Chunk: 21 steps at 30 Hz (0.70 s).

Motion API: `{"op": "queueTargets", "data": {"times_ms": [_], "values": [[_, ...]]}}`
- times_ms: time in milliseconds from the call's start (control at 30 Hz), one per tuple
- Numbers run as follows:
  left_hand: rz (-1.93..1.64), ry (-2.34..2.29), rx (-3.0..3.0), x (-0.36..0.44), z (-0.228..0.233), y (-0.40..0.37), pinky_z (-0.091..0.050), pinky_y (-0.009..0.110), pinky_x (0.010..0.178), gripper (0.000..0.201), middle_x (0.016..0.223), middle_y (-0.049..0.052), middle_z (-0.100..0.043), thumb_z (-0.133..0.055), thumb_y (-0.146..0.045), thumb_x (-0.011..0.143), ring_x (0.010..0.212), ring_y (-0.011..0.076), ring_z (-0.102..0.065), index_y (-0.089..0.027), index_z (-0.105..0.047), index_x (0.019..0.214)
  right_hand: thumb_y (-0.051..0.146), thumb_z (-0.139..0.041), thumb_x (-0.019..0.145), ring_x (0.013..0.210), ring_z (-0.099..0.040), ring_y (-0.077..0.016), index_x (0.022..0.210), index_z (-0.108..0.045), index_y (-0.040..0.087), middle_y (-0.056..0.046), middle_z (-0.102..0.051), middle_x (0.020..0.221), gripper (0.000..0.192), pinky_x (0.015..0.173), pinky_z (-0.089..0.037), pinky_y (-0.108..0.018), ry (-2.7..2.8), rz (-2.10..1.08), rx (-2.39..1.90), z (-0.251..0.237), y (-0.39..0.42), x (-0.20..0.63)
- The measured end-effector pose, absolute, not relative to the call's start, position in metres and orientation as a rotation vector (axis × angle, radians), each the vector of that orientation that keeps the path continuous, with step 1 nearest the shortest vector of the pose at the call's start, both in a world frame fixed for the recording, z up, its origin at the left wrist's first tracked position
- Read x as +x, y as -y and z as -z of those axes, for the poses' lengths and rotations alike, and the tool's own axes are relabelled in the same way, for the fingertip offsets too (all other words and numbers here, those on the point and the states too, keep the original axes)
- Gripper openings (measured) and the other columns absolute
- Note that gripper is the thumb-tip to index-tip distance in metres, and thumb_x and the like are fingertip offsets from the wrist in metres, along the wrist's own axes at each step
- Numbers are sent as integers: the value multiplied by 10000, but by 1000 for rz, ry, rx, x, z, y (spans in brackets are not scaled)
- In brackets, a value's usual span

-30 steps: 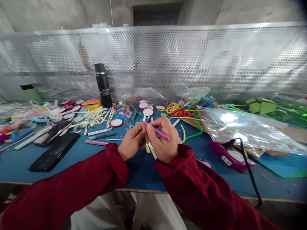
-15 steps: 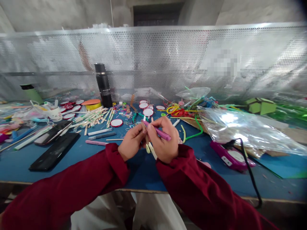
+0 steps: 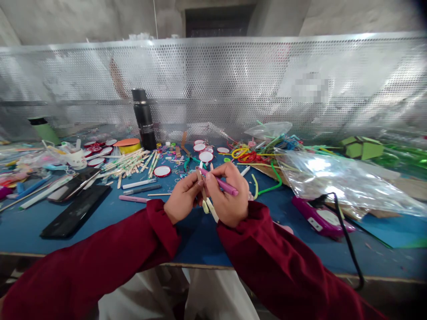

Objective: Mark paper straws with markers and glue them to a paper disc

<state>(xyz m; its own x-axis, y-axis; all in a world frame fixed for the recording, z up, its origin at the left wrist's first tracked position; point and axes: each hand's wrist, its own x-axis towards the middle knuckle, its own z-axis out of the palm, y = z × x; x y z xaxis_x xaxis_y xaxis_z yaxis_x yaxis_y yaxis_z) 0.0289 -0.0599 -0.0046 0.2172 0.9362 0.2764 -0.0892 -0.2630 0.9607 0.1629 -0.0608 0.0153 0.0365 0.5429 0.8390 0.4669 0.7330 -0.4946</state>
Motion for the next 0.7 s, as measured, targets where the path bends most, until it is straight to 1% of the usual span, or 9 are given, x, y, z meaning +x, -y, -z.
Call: {"op": "queueTargets", "data": {"times_ms": [100, 300, 467, 700], "values": [[-1252, -836, 1463, 28, 8, 58, -303, 231, 443, 409, 641, -22, -572, -603, -578, 882, 466, 80, -461, -181, -525, 826, 255, -578, 878, 628, -571, -152, 770, -554, 229, 15, -625, 685, 113, 611, -416, -301, 1580, -58, -847, -15, 60, 163], [-1267, -781, 1410, 29, 11, 56, -292, 229, 451, 394, 644, -30, -565, -617, -567, 876, 465, 77, -444, -182, -533, 875, 234, -581, 863, 626, -569, -150, 755, -547, 226, 15, -628, 690, 113, 614, -415, -302, 1598, -59, -832, -15, 60, 163], [-1280, -780, 1395, 30, 8, 58, -315, 231, 465, 418, 623, -33, -547, -656, -576, 839, 467, 75, -436, -180, -522, 824, 257, -574, 881, 620, -570, -150, 765, -553, 226, 16, -626, 688, 122, 613, -420, -302, 1575, -58, -840, -15, 59, 163], [-1262, -810, 1410, 28, 8, 57, -304, 232, 451, 413, 646, -27, -568, -621, -583, 862, 470, 80, -457, -182, -525, 854, 257, -587, 874, 637, -579, -155, 766, -559, 229, 12, -633, 699, 116, 619, -423, -304, 1572, -38, -837, -15, 60, 162]]}}
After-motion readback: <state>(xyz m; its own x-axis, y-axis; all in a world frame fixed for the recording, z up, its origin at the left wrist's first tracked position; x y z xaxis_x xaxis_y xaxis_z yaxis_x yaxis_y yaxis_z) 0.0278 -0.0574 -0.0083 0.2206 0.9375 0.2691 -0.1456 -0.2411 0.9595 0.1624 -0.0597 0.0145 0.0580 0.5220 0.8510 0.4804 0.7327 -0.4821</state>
